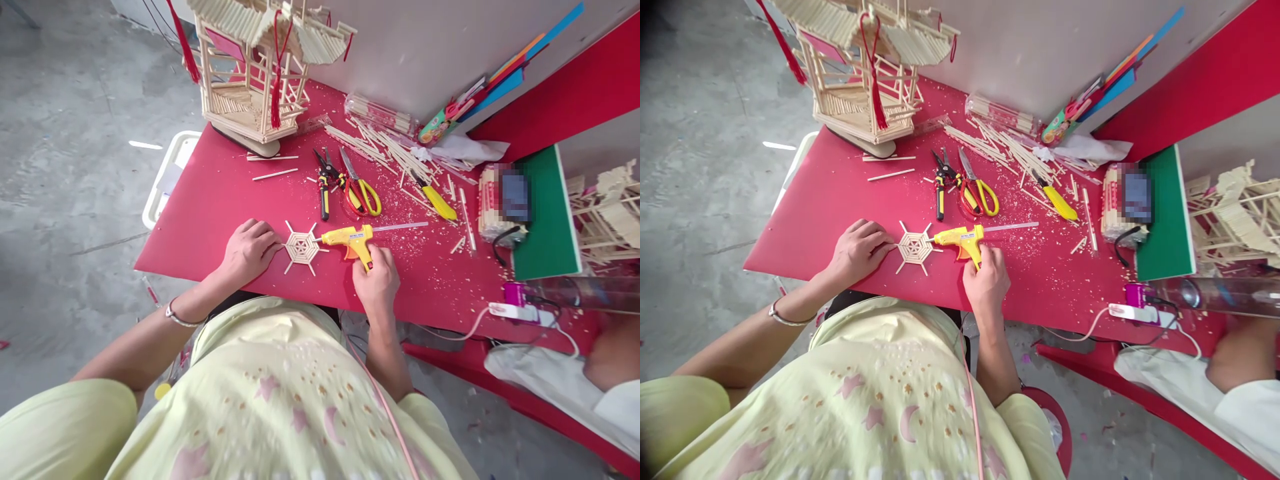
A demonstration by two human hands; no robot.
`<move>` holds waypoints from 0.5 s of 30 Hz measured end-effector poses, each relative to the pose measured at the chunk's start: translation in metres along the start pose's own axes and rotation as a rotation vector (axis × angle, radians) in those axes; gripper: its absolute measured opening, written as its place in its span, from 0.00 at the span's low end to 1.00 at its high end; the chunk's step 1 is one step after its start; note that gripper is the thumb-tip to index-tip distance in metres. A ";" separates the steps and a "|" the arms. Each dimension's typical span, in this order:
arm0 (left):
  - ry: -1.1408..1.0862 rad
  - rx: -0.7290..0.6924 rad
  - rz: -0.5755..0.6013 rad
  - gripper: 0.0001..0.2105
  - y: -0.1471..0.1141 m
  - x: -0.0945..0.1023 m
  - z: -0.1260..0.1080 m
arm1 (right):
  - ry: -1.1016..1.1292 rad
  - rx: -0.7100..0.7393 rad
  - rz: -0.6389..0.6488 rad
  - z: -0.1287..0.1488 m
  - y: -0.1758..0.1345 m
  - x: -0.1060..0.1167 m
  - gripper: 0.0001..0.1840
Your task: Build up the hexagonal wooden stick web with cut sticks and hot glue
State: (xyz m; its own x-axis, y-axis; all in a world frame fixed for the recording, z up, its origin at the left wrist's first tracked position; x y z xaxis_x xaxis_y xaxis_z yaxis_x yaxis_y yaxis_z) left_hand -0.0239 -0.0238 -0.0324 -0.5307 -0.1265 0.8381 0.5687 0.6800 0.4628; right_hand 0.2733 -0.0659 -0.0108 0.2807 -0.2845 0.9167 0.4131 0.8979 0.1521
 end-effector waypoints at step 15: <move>0.009 -0.017 -0.002 0.13 0.001 0.003 -0.002 | 0.084 0.082 0.092 0.036 -0.003 -0.013 0.23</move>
State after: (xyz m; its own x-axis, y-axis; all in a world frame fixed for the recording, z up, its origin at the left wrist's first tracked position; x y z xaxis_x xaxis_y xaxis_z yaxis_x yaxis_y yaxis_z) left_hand -0.0241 -0.0246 -0.0286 -0.5264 -0.1340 0.8396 0.5782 0.6675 0.4691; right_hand 0.2372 -0.0528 -0.0095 0.3873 -0.2236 0.8944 0.3111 0.9449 0.1016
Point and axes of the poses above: each hand's wrist, its own y-axis towards the middle knuckle, its own x-axis out of the back of the hand, z = x × y, the point moved 2 cm from there along y, towards the middle knuckle, and after that the axes turned 15 degrees about -x, right-handed, at the moved point
